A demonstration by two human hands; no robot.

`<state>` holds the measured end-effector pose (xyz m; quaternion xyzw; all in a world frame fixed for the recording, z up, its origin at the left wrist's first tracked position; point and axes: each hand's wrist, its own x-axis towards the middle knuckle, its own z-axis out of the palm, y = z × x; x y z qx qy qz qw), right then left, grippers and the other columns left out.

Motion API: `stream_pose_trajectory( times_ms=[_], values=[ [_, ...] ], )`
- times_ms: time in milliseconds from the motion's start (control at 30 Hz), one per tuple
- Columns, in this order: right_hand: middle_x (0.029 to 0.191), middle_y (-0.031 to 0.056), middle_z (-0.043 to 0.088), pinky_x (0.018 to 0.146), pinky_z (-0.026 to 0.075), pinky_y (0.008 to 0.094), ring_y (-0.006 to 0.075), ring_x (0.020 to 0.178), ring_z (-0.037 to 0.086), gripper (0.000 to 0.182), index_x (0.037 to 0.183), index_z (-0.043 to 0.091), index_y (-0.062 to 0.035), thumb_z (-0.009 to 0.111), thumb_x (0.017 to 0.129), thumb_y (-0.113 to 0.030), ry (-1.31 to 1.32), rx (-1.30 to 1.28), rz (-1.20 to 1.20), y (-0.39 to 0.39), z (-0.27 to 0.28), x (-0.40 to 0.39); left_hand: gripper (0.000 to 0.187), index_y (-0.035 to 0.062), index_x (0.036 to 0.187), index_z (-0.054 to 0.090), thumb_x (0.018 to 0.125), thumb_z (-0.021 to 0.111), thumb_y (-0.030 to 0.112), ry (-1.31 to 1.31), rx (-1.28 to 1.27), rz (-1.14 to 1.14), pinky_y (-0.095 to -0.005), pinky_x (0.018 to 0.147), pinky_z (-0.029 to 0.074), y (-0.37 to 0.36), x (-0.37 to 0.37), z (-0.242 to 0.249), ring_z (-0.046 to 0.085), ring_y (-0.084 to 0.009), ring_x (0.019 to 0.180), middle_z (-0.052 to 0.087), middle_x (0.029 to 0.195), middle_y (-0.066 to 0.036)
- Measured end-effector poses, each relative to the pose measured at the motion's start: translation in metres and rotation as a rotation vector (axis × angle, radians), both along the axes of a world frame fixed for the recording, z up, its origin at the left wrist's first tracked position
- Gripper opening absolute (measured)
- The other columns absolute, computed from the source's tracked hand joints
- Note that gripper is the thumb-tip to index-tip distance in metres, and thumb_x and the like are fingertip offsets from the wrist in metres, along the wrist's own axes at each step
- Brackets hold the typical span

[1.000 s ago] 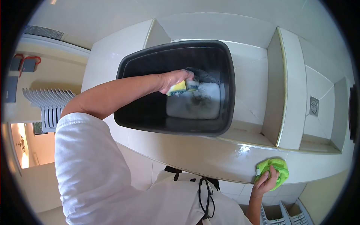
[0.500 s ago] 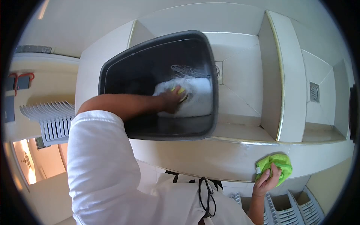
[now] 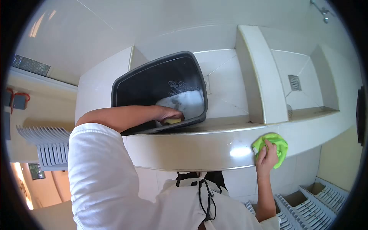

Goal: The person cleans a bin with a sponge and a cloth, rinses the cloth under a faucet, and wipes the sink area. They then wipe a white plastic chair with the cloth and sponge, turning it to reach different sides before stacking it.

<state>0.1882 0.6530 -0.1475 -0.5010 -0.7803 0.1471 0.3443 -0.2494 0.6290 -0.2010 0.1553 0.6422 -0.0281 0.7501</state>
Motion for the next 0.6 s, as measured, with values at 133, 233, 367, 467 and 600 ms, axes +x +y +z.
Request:
stream_pose_trajectory(
  times_ms=[133, 233, 367, 467, 600],
  values=[
    [0.079, 0.0133, 0.056, 0.057, 0.044, 0.0354, 0.0288, 0.065, 0.056, 0.021, 0.102, 0.059, -0.004, 0.053, 0.082, -0.001, -0.032, 0.089, -0.015, -0.001, 0.0, -0.002, 0.041, 0.0068, 0.112, 0.061, 0.083, 0.053, 0.035, 0.117, 0.291, -0.112, -0.0346, 0.08, 0.047, -0.003, 0.01, 0.048, 0.059, -0.02, 0.093, 0.064, 0.106, -0.009],
    [0.08, 0.0122, 0.056, 0.058, 0.044, 0.0349, 0.0287, 0.066, 0.055, 0.02, 0.101, 0.059, -0.0052, 0.052, 0.083, -0.002, -0.047, 0.121, -0.018, -0.006, 0.004, -0.005, 0.041, 0.002, 0.104, 0.064, 0.078, 0.058, 0.034, 0.118, 0.342, -0.076, -0.0357, 0.075, 0.049, -0.004, 0.012, 0.083, 0.061, -0.0219, 0.086, 0.064, 0.099, -0.013],
    [0.082, 0.0113, 0.056, 0.06, 0.045, 0.0352, 0.0281, 0.068, 0.055, 0.019, 0.101, 0.059, -0.007, 0.051, 0.084, -0.003, -0.079, 0.139, -0.06, -0.01, 0.002, -0.008, 0.035, -0.0008, 0.085, 0.066, 0.069, 0.065, 0.03, 0.388, 0.657, -0.103, -0.0354, 0.065, 0.048, 0.0, 0.009, 0.127, 0.06, -0.0216, 0.071, 0.062, 0.085, -0.015],
    [0.084, 0.0114, 0.057, 0.062, 0.046, 0.0359, 0.0286, 0.072, 0.057, 0.018, 0.101, 0.059, -0.0073, 0.051, 0.085, -0.004, -0.067, 0.173, -0.073, -0.012, 0.002, -0.009, 0.024, -0.0015, 0.086, 0.06, 0.074, 0.062, 0.019, 0.301, 0.692, 0.15, -0.0319, 0.049, 0.048, 0.002, 0.006, 0.159, 0.06, -0.0223, 0.062, 0.061, 0.078, -0.016],
    [0.089, 0.011, 0.059, 0.068, 0.047, 0.0375, 0.0303, 0.078, 0.058, 0.018, 0.101, 0.059, -0.0075, 0.05, 0.085, -0.007, -0.076, 0.2, -0.109, -0.013, -0.002, -0.009, 0.02, 0.0018, 0.097, 0.054, 0.078, 0.056, 0.005, 0.094, 0.857, 0.479, -0.0306, 0.041, 0.048, 0.0, -0.009, 0.17, 0.061, -0.0225, 0.059, 0.061, 0.078, -0.017]
  ],
)
